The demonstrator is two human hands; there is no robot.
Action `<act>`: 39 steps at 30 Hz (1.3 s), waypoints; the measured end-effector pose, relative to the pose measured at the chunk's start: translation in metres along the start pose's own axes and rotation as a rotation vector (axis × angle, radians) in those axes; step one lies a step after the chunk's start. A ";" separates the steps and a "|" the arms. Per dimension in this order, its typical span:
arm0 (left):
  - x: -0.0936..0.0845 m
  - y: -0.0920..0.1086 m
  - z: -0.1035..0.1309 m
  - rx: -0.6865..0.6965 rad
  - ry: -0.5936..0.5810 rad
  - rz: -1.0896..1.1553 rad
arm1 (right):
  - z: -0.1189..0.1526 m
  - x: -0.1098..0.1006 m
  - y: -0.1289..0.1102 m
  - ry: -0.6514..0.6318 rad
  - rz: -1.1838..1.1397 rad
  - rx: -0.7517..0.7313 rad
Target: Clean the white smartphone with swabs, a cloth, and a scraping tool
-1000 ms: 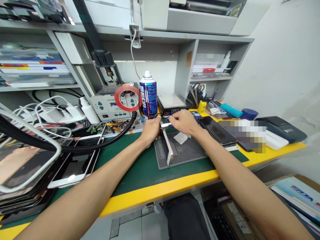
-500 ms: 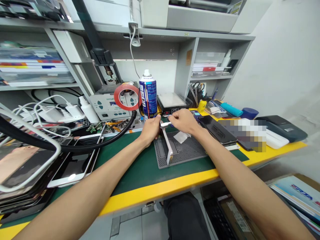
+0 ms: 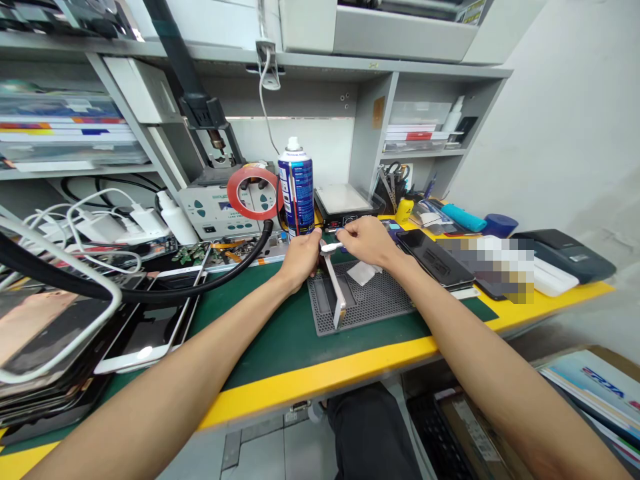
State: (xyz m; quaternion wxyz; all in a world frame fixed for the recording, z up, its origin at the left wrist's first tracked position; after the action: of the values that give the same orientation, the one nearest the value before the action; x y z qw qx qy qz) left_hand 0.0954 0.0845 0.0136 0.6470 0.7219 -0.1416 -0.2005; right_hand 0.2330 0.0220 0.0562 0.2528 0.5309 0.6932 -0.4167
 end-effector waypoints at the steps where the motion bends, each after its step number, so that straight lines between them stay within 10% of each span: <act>1: 0.000 0.000 0.000 0.000 0.000 0.001 | 0.000 0.000 0.000 -0.003 0.001 0.003; 39: 0.000 0.002 0.000 -0.018 0.011 0.008 | 0.000 0.000 0.000 -0.006 -0.003 0.013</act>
State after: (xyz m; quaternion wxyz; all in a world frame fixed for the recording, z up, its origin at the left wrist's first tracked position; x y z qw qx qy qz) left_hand 0.0959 0.0839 0.0161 0.6550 0.7167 -0.1390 -0.1951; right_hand 0.2329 0.0223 0.0561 0.2508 0.5304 0.6905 -0.4230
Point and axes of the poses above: each hand's wrist, its own z-axis away from the middle knuckle, its own x-axis out of the palm, y = z × x, the point moved 3 cm from there along -z, towards the middle knuckle, and after that the axes turned 2 degrees about y, right-handed, at the moved point
